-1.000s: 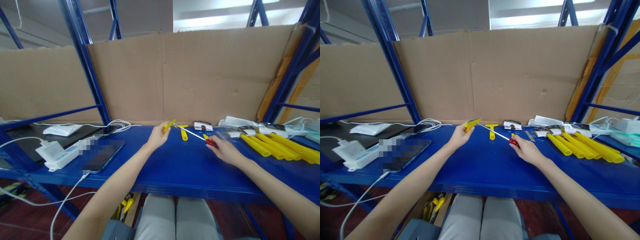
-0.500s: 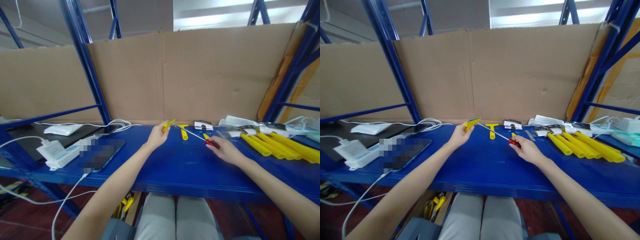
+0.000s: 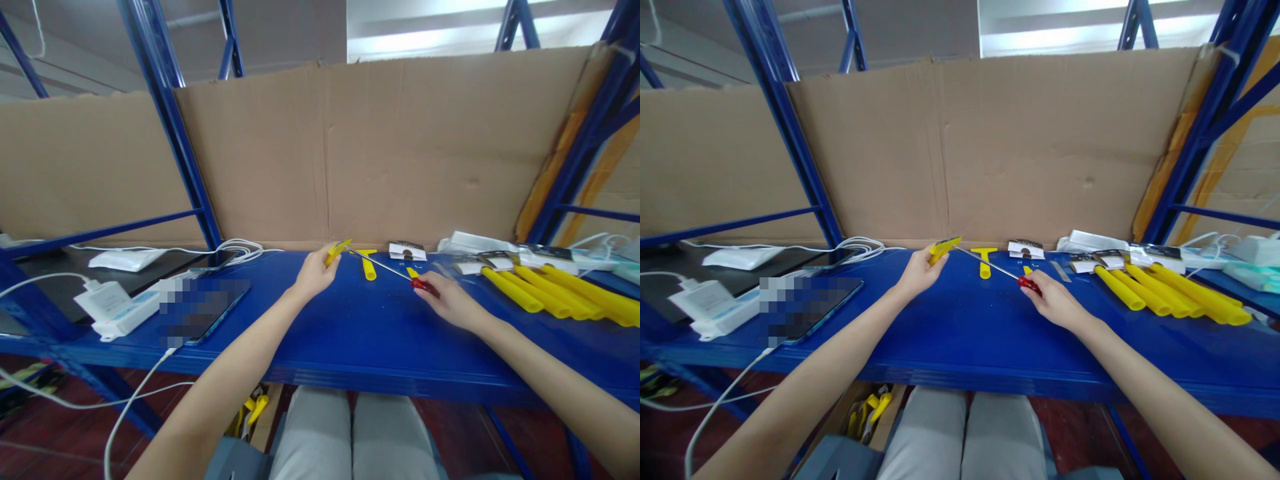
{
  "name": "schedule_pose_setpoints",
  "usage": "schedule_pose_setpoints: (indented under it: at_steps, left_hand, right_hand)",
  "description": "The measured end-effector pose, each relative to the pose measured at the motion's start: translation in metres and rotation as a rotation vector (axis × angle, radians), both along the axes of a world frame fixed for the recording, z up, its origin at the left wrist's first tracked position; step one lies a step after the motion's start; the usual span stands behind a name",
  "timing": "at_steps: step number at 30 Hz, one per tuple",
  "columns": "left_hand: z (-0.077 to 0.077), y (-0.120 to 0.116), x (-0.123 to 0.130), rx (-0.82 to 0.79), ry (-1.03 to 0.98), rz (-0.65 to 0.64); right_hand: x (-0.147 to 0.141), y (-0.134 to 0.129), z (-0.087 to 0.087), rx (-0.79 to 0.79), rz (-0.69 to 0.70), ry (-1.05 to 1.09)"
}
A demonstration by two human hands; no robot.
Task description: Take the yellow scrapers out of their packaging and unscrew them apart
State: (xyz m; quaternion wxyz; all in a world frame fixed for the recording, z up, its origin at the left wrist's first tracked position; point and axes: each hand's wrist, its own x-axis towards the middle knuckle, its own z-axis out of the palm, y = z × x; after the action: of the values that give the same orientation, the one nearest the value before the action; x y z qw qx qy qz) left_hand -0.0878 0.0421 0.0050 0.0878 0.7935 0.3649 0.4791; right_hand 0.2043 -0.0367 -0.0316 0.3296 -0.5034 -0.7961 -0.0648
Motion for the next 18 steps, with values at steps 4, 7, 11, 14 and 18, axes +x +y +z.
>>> schedule_pose_setpoints:
  at_steps: [4,7,11,14,18]
  left_hand:
    - [-0.0006,-0.0008,0.0010,0.009,0.004,-0.009]
    - [-0.0016,0.0002,0.0016,0.012,-0.012,-0.017]
    - [-0.0028,0.0013,0.0020,-0.002,-0.024,-0.027]
    - [-0.0023,0.0001,0.0025,-0.001,-0.024,-0.025]
    - [-0.0011,-0.0018,0.0035,0.007,-0.022,-0.024]
  right_hand:
    - [0.0020,-0.0012,0.0001,0.015,-0.060,0.025]
    - [0.0019,-0.0016,-0.0002,0.033,-0.086,0.016]
    - [0.0017,-0.0019,-0.0002,0.116,-0.133,-0.017]
    - [0.0014,-0.0032,-0.0001,0.161,-0.184,-0.051]
    - [0.0009,-0.0043,-0.0006,0.167,-0.232,-0.097]
